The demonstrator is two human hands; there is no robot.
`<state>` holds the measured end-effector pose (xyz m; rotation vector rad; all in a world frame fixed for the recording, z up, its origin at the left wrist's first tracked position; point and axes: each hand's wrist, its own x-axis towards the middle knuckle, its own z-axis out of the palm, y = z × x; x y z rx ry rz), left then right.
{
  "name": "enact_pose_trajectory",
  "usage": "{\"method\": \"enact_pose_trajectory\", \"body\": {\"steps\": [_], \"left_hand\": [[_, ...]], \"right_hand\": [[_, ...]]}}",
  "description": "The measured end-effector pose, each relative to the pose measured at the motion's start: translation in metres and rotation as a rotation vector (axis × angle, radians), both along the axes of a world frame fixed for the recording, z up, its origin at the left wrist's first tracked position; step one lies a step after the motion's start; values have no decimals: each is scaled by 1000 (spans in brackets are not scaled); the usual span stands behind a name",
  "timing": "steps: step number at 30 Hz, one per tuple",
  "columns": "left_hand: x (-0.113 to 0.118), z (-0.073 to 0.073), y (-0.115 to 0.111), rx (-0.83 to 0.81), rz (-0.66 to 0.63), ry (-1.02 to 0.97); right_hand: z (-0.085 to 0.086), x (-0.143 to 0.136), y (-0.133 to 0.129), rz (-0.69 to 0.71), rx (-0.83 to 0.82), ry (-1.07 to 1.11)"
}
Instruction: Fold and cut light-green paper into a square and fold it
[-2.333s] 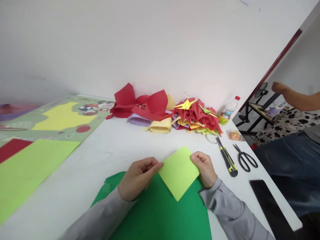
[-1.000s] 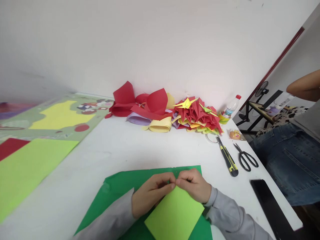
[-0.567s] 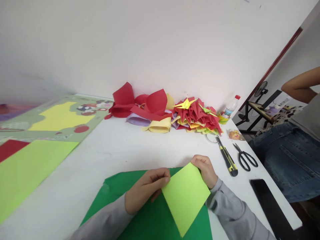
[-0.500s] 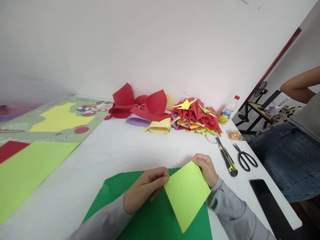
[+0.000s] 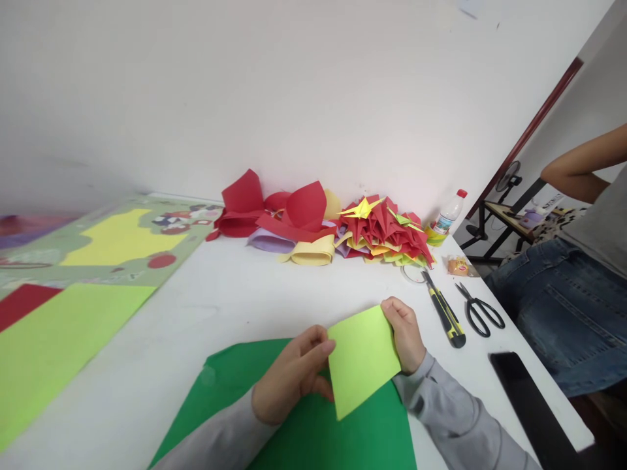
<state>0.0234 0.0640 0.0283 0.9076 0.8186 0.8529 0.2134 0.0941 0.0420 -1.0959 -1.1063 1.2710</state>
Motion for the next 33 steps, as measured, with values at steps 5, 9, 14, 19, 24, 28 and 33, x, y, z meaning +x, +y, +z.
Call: {"method": "enact_pose_trajectory", "body": {"steps": [5, 9, 14, 19, 24, 28, 33], "left_hand": [[6, 8, -9, -70, -154, -5], [6, 4, -9, -18, -261, 47], [3, -4, -5, -29, -251, 62], [1, -6, -5, -64, -346, 87], [-3, -6, -5, -107, -402, 69], [-6, -1, -4, -128, -428, -13], [-7, 2, -2, -149, -405, -24]], "right_hand": [[-2, 1, -2, -17, 38, -15], [-1, 1, -3, 17, 27, -29], [-1, -2, -3, 149, -43, -34], [-7, 2, 2, 106, -47, -57], [-12, 7, 6, 75, -40, -43], [-10, 7, 8, 61, -46, -18], [-5, 7, 7, 61, -53, 20]]}}
